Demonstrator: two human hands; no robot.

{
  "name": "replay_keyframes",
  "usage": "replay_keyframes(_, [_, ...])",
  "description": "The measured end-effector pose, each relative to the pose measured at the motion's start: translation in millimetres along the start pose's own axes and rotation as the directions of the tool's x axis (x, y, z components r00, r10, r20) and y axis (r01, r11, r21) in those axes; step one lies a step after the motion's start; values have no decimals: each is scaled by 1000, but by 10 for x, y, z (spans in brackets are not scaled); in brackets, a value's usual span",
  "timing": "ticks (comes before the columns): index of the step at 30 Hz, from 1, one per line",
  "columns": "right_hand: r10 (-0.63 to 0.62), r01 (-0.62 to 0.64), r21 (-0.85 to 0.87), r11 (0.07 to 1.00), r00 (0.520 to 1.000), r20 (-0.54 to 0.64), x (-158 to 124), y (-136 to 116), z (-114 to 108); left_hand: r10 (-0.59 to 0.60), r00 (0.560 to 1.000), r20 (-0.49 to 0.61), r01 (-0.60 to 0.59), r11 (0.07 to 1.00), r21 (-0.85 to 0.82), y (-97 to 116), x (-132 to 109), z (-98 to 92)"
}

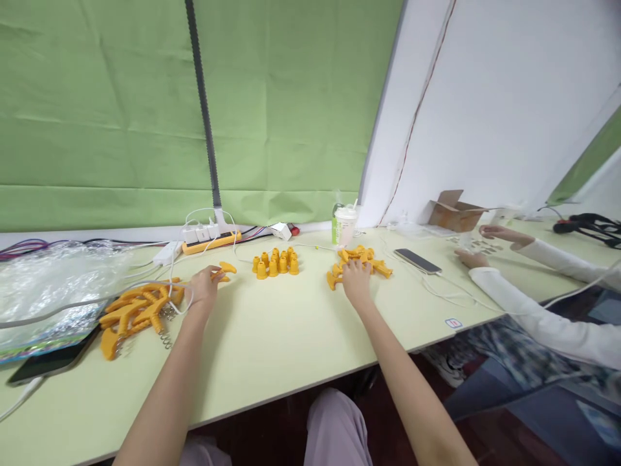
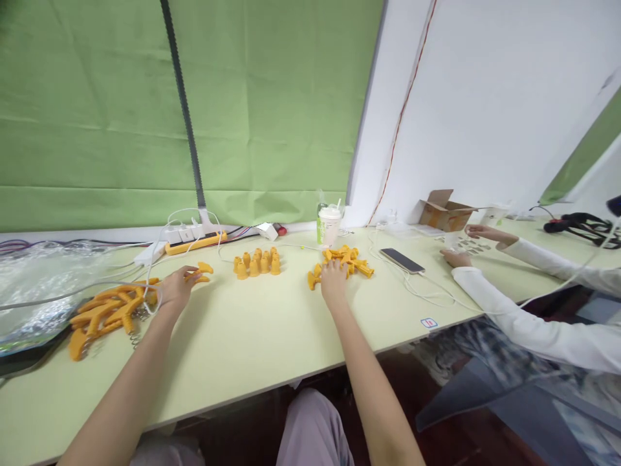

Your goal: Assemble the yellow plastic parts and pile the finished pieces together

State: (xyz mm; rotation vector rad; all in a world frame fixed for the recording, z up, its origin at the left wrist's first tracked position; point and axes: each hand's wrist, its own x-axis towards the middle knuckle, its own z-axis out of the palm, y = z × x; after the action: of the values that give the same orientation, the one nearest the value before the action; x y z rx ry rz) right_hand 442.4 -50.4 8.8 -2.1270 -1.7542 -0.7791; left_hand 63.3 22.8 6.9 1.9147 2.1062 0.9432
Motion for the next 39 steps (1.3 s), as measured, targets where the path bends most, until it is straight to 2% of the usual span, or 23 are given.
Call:
replay_keyframes(3, [-53,54,-6,999,996,71,4,142,11,8,998,64,-14,995,97,-36,-4,46])
replay_keyframes(7, [-124,125,4,992,981,150,-21,60,41,32,994,101,-54,974,219,-88,-33,91])
replay_keyframes(9, [-135,136,9,991,974,185,-57,21,40,57,995,77,-75,963,260,-100,-53,115])
replay_keyframes(12, [-153,159,-11,987,963,223,-106,2,-25,89,995,-40,-76,964,255,-55,-78,151])
replay_keyframes(14, [-198,208,-29,978,959,202,-101,-52,-128,124,987,-101,-109,984,142,40,-98,181])
replay_keyframes(16, [-280,283,-5,959,952,126,-55,-212,-270,186,982,-46,-190,972,-137,180,-134,216])
replay_keyframes(17, [-329,328,27,944,942,73,-18,-343,-346,237,971,29,-215,922,-323,258,-160,232])
replay_keyframes(19, [-420,422,93,902,907,-42,63,-691,-484,365,908,206,-155,749,-644,398,-222,248])
replay_keyframes(21, [-499,514,122,849,856,-134,130,-1090,-569,451,836,313,-51,631,-774,481,-275,231])
replay_keyframes(22, [-522,544,131,829,837,-165,151,-1276,-586,461,823,331,-22,608,-793,494,-289,209])
replay_keyframes(23, [-527,555,148,818,828,-190,164,-1438,-586,452,830,328,-7,596,-803,489,-293,180])
replay_keyframes(25, [-486,538,228,811,838,-247,170,-1658,-540,405,865,297,16,569,-822,440,-270,115])
replay_keyframes(27, [-374,474,358,805,873,-313,171,-1721,-454,346,899,268,44,539,-841,372,-220,65])
replay_keyframes(30, [-57,277,592,756,930,-363,206,-1589,-291,274,932,238,63,524,-849,293,-139,53])
replay_keyframes(32, [187,107,772,626,941,-282,255,-1442,-174,248,942,224,64,525,-849,266,-106,74])
replay_keyframes(33, [257,34,857,514,947,-191,280,-1377,-115,241,944,225,68,526,-848,258,-98,85])
replay_keyframes(34, [271,-28,923,383,959,-83,302,-1326,-57,235,945,228,73,526,-847,252,-97,93])
replay_keyframes(36, [159,-123,982,143,982,100,331,-1279,49,225,947,228,81,522,-849,247,-108,93])
replay_keyframes(37, [81,-146,987,60,987,141,336,-1283,93,225,948,224,79,516,-853,248,-119,84])
replay_keyframes(39, [-36,-137,990,-33,990,135,330,-1329,158,229,949,218,74,510,-857,253,-142,56])
